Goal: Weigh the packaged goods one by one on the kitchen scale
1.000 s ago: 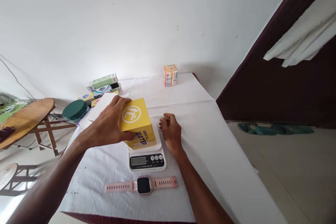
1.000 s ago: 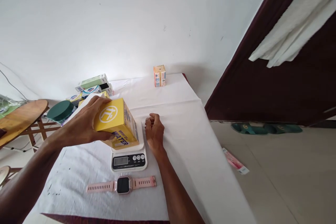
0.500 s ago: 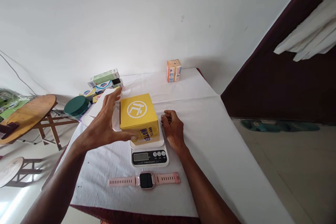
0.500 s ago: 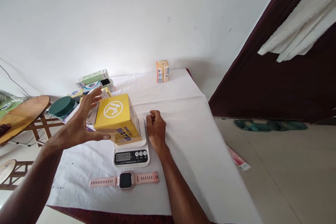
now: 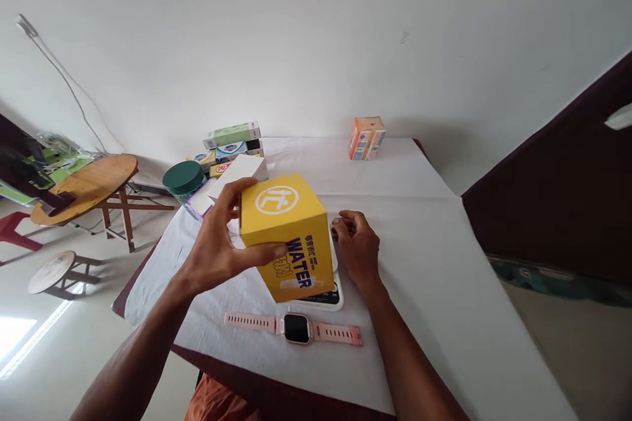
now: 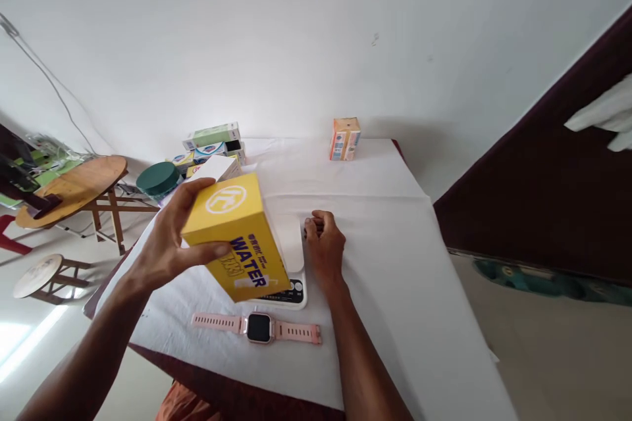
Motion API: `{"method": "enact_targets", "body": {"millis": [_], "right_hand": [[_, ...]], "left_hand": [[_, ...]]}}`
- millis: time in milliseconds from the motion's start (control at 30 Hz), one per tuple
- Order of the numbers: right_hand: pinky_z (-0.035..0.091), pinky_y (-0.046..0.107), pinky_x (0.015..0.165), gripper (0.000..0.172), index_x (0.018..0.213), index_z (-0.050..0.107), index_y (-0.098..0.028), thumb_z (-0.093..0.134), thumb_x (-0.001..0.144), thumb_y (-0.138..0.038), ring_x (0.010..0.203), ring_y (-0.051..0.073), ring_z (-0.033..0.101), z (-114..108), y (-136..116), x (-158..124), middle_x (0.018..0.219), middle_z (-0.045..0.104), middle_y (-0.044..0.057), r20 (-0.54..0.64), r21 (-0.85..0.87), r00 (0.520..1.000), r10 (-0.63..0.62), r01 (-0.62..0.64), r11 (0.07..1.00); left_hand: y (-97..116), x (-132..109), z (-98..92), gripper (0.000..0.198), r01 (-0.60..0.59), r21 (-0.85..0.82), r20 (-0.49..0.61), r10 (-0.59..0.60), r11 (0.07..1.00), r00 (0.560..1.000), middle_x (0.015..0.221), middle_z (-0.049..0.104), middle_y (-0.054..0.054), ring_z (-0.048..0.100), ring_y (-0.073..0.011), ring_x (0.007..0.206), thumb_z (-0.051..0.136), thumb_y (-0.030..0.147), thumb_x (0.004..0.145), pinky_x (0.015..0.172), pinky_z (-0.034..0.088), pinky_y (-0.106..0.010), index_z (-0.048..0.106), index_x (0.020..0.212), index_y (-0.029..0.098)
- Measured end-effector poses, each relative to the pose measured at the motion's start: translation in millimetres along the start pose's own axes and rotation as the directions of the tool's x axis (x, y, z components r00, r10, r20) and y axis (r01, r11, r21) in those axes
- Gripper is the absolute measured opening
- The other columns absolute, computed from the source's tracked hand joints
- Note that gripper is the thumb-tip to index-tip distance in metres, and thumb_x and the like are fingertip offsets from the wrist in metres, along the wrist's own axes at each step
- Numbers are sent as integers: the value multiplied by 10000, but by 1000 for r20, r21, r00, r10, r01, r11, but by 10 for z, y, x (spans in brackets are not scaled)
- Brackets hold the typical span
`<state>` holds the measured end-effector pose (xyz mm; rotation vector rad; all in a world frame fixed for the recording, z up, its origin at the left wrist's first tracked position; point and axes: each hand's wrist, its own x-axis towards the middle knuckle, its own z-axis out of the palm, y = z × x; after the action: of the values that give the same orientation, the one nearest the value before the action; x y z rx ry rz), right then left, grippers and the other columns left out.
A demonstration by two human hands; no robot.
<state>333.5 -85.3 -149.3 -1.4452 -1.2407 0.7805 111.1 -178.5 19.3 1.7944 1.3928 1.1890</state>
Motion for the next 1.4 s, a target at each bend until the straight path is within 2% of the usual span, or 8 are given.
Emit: {"method": "enact_targets", "body": {"millis": [133, 333, 533, 733, 900, 1067, 1233, 1400], "right_hand": [[546, 395, 761, 400, 1026, 643, -197, 568, 777, -500, 749, 244, 683, 16, 14, -5, 884, 717, 86, -6, -25, 999, -33, 33, 999], [529, 401, 852, 345, 972, 647, -213, 587, 721, -442, 838, 254, 688, 27, -153, -64, 903, 721, 91, -7, -159, 1000, 18, -19, 987], [505, 425, 908, 335, 933, 635, -221, 577, 677, -430, 867, 270, 685, 58, -290, -137, 902, 713, 100, -29, -220, 997, 68, -73, 973], [502, 434, 925, 367, 946, 643, -224, 608, 658, -447, 910, 284, 685, 62, -240, -137, 907, 711, 94, -33, -199, 996, 77, -82, 977], [504, 435, 911, 371, 951, 651, -216, 610, 671, -456, 900, 280, 681, 64, -198, -113, 910, 714, 98, -21, -207, 998, 58, -61, 976], [491, 465, 951, 363, 937, 651, -225, 579, 673, -463, 932, 301, 686, 70, -192, -93, 911, 714, 96, -30, -270, 999, 44, -50, 962], [500, 464, 948, 401, 948, 652, -225, 571, 653, -483, 949, 310, 685, 70, -215, -88, 924, 709, 105, -21, -281, 998, 62, -65, 957], [504, 488, 949, 453, 984, 677, -224, 566, 649, -507, 947, 319, 690, 71, -178, -68, 941, 718, 107, -22, -303, 995, 93, -95, 948]], "left_hand": [[93, -303, -378, 751, 171, -176, -79, -187, 969, 979, 1184, 692, -78, 694, -278, 1004, 848, 447, 700, 776, 607, -367, 503, 1335, 242], [-8, -756, -826, 707, 227, -80, -280, -241, 971, 929, 1205, 687, -84, 687, -297, 1056, 845, 426, 686, 765, 613, -353, 547, 1301, 244], [-329, -1130, -1079, 730, 283, -74, -428, -287, 956, 857, 1252, 660, -106, 666, -320, 1114, 833, 475, 694, 837, 608, -426, 525, 1313, 242], [-627, -1223, -1215, 768, 351, 200, -560, -187, 915, 807, 1327, 598, -95, 568, -333, 1251, 877, 408, 650, 951, 552, -486, 527, 1318, 265], [-695, -1214, -1248, 747, 383, 104, -552, -267, 918, 790, 1282, 625, -109, 621, -338, 1165, 856, 437, 667, 872, 586, -471, 539, 1317, 247], [-378, -1158, -1067, 699, 301, -227, -423, -373, 926, 826, 1104, 694, -82, 711, -289, 918, 794, 531, 705, 731, 619, -398, 543, 1289, 242], [-5, -1035, -797, 781, 224, -290, -382, -327, 930, 864, 1168, 701, -75, 719, -293, 910, 841, 592, 631, 672, 627, -359, 541, 1275, 267], [45, -966, -691, 810, 177, -294, -382, -285, 939, 879, 1156, 721, -68, 719, -318, 955, 841, 661, 607, 708, 634, -378, 568, 1264, 275]]}}
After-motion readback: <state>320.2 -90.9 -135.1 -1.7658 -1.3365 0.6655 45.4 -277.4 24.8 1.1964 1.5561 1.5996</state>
